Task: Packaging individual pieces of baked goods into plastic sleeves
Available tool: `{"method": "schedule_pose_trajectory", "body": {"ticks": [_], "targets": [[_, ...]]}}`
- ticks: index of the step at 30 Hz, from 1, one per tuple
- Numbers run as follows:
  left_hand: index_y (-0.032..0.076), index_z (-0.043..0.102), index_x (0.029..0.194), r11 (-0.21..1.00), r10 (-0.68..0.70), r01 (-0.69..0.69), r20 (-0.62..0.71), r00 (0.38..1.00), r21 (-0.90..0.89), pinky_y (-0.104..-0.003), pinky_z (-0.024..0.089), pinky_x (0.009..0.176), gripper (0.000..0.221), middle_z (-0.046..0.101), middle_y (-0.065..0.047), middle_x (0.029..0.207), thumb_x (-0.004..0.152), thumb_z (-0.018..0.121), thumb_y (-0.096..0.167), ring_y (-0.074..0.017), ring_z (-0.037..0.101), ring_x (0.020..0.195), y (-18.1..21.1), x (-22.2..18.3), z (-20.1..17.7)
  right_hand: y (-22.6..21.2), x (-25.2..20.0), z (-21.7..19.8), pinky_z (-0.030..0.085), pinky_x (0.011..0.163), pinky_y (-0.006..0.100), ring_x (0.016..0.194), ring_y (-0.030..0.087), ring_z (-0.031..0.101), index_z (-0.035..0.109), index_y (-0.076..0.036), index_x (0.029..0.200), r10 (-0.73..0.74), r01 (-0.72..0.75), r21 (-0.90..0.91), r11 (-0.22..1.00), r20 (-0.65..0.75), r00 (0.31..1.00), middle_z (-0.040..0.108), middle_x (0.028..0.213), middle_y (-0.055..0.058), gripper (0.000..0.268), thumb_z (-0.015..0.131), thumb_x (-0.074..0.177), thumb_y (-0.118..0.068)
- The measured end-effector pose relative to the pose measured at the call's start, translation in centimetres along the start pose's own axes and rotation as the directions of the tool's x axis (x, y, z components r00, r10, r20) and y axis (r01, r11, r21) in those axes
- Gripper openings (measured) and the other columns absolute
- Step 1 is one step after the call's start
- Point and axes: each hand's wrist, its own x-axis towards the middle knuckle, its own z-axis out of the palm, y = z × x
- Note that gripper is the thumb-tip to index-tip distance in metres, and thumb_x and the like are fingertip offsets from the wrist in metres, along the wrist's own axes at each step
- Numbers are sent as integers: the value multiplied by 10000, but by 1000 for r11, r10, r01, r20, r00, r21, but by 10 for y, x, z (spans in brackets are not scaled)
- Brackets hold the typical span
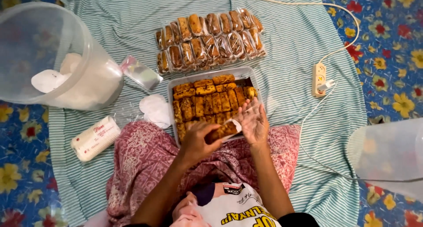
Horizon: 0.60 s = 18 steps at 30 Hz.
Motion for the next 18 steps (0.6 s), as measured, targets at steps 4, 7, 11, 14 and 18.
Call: {"method": "schedule_pose_trajectory", "body": {"ticks": [4,7,11,14,18], "targets": [[151,730,1181,999,5,-3,57,998,-33,-461,473,890,457,719,-79,1006,798,861,363,-312,708,971,-4,-11,19,5,-10,15,494,1128,479,1160,251,674,601,-124,1387,-24,25,-48,999,8,1000,664,1307,111,426,624,1013,-327],[183,727,1188,1000,1,0,59,998,-13,-433,448,908,459,719,-46,1022,797,851,389,-277,705,997,-8,-15,27,7,-16,22,492,1131,477,1148,249,681,620,-114,1367,-24,24,-20,1000,4,1000,672,1298,118,400,620,1020,-314],[169,728,1195,1000,0,-1,57,998,13,-443,432,915,453,714,-59,1015,803,842,364,-288,697,991,0,-16,24,14,-34,40,507,1114,473,1106,228,708,652,-119,1330,-30,28,-68,997,-31,999,704,1259,104,376,622,1014,-320],[128,704,1236,994,70,-70,9,998,79,-474,434,939,430,687,-85,1003,850,814,282,-292,679,970,8,-18,24,18,-34,34,493,1132,463,1146,238,686,605,-132,1389,-40,40,-91,995,9,999,684,1286,109,435,603,1020,-363],[143,707,1239,957,176,-154,-71,982,247,-468,432,943,427,674,-54,1003,861,811,314,-251,672,971,9,-20,23,26,-41,44,504,1109,507,1131,272,693,593,-113,1374,-23,24,-63,998,18,1000,684,1266,146,437,567,1038,-392]]}}
